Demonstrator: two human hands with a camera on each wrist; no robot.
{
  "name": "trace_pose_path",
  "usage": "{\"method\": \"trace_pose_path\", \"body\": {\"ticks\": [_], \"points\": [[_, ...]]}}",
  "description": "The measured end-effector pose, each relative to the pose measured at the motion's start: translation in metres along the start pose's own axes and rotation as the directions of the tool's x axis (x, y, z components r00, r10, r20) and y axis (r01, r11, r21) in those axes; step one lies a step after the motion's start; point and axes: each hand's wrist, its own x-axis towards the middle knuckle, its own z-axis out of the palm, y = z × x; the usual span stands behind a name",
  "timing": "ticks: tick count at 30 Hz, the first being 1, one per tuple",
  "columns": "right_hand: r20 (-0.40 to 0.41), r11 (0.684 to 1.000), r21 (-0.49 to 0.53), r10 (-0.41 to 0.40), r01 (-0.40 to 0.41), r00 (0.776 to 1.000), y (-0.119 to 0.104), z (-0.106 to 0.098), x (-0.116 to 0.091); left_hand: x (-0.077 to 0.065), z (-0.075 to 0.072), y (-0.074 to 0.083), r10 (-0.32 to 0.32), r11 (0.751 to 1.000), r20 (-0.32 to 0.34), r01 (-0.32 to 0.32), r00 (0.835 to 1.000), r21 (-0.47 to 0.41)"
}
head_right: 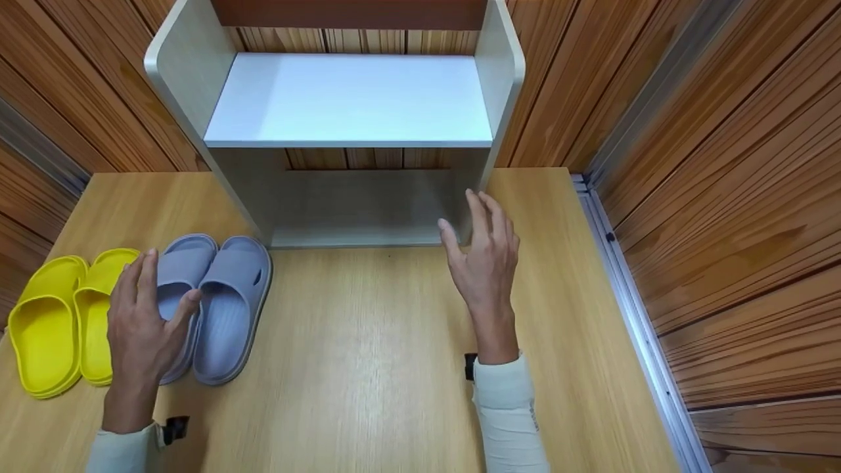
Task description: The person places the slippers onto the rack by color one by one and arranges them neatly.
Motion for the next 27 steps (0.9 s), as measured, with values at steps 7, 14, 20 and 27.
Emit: {"method": "trace_pose_path", "body": {"ticks": [7, 14, 20, 27], "points": [[-0.034, 0.998, 0.054, 0.028, -0.026, 0.999, 0.002, -0.007, 0.011, -0.004, -0.009, -0.015, -0.114, 0.993, 0.042, 0.115, 0.993, -0.021], [-0.038, 0.992, 0.094, 0.092, -0.088, 0.995, -0.001, -0.012, 0.022, -0.004, -0.016, -0.031, -0.238, 0.971, 0.093, 0.239, 0.967, 0.003], [-0.037, 0.986, 0.128, 0.114, -0.109, 0.993, -0.005, -0.015, 0.035, -0.002, -0.025, -0.045, -0.29, 0.957, 0.059, 0.29, 0.955, 0.018], [-0.049, 0.976, 0.164, 0.151, -0.141, 0.987, -0.005, -0.016, 0.047, 0.0, -0.034, -0.063, -0.386, 0.922, 0.085, 0.386, 0.919, 0.015]]}}
